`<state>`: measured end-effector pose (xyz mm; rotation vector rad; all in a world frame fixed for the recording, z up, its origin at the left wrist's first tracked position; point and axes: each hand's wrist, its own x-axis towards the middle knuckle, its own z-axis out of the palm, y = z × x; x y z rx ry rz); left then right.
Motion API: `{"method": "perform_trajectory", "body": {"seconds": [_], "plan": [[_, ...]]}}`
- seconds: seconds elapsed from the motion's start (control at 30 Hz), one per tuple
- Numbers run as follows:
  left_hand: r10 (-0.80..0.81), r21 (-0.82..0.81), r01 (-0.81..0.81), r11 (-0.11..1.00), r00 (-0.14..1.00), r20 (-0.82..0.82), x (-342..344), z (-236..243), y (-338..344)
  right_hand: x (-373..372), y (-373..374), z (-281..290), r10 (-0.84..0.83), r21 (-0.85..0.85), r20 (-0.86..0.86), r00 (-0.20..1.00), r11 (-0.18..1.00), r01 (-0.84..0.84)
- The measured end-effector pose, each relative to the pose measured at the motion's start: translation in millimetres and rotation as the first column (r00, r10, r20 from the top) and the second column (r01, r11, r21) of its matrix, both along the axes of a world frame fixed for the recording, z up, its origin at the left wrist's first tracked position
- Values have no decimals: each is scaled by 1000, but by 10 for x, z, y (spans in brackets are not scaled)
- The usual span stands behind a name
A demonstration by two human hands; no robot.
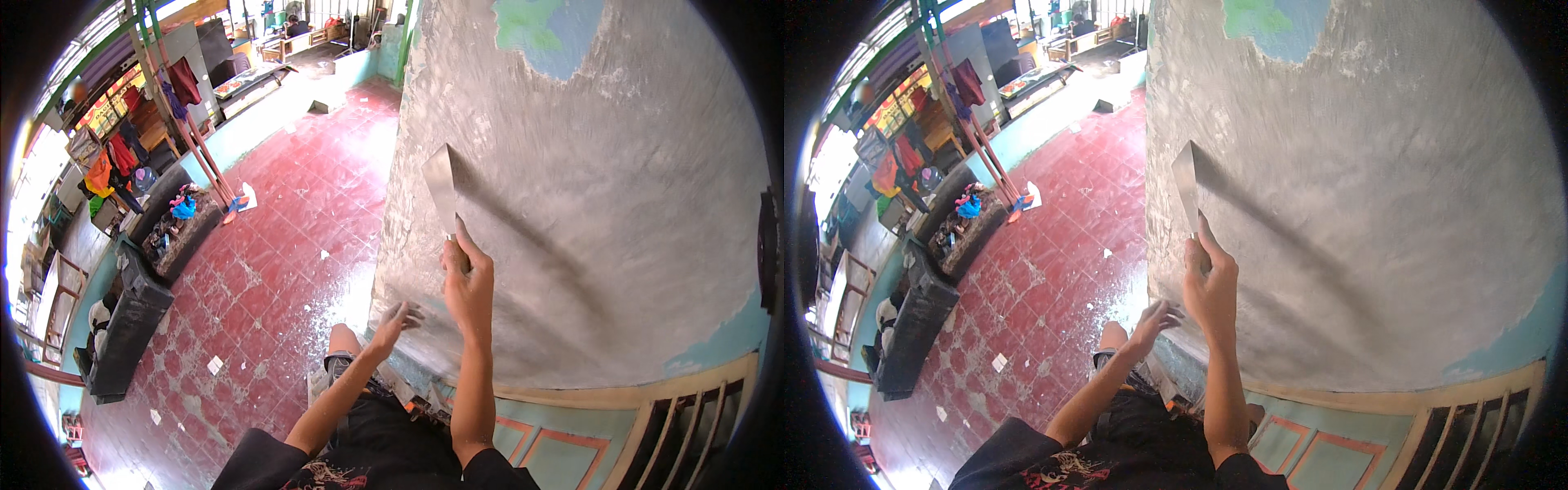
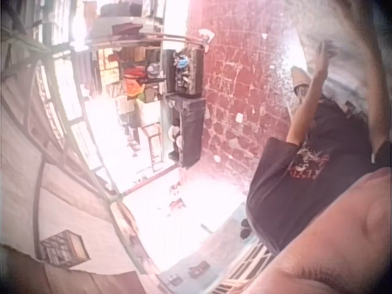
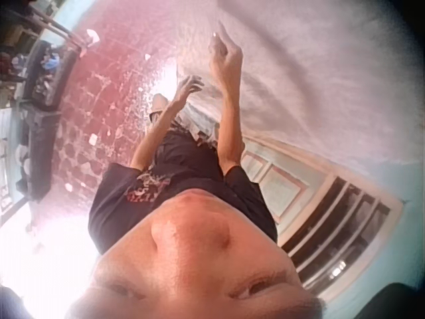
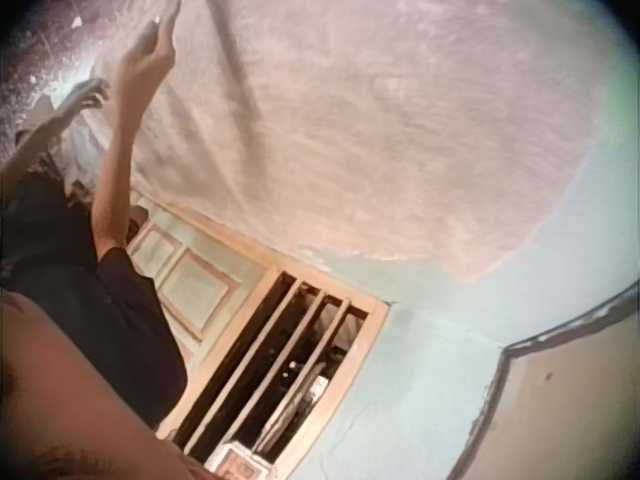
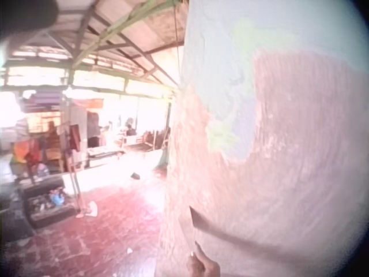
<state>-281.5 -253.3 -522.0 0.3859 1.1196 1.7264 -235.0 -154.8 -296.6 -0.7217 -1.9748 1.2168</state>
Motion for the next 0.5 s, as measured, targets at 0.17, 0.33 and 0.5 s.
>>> {"method": "perform_trajectory", "body": {"seconds": [0.17,0.33,0.5], "plan": [[-83,-4,83,997,995,-56,370,81,197,-492,98,25,16,82,108,994,996,-25],[-93,-3,93,996,995,-38,265,61,27,-350,63,32,31,127,49,998,991,-37],[1,-64,-7,998,995,-99,-77,21,-82,-48,41,386,-1,35,40,999,999,0]]}}
